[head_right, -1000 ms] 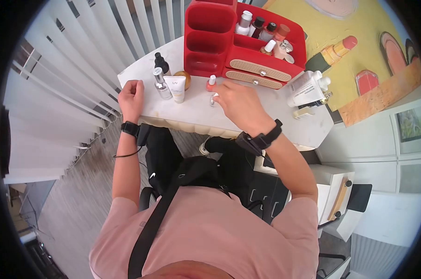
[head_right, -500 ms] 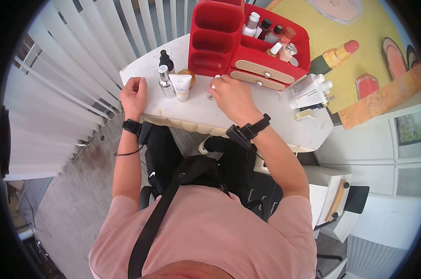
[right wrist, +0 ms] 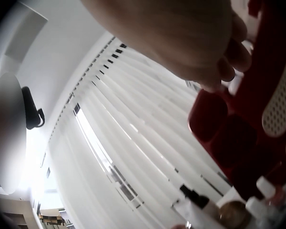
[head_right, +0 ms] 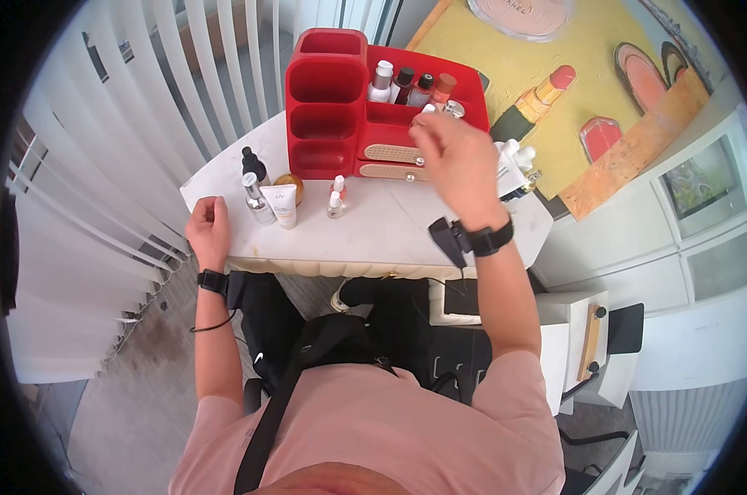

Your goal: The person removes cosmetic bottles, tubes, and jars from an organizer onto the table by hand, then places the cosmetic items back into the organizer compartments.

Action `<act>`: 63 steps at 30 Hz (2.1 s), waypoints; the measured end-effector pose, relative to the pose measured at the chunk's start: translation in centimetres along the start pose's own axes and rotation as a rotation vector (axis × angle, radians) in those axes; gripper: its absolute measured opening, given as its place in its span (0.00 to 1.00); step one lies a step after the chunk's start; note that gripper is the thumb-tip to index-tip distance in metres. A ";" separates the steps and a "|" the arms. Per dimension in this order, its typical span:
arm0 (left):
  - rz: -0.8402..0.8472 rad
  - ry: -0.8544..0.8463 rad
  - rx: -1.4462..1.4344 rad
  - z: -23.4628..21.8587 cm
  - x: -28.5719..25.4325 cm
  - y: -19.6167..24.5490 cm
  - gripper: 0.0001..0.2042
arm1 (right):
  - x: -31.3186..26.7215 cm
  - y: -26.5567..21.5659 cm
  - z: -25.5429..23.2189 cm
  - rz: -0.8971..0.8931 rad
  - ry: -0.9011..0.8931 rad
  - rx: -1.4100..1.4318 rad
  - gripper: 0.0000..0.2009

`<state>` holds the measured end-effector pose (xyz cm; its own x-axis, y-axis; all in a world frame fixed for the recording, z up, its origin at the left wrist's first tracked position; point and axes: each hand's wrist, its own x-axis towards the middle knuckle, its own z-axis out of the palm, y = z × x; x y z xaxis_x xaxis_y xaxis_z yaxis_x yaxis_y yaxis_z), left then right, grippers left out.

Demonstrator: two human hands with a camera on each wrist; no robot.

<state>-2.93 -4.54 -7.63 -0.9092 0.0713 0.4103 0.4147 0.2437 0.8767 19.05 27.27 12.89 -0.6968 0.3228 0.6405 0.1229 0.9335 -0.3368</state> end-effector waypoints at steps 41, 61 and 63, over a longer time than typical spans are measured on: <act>-0.015 0.001 0.058 -0.3 -0.1 0.4 0.10 | -8.1 -4.1 5.5 0.050 -0.368 0.236 0.09; -0.003 0.018 0.029 -0.1 -0.1 0.0 0.10 | -10.5 -3.3 10.4 0.219 -0.398 0.229 0.15; -0.005 0.017 0.022 -0.2 -0.1 0.0 0.10 | -10.7 -3.4 9.8 0.283 -0.450 0.210 0.17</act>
<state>-2.81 -4.73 -7.66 -0.9105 0.0537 0.4101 0.4089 0.2656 0.8731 19.14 19.11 0.45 -0.8954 0.4141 0.1638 0.2370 0.7545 -0.6120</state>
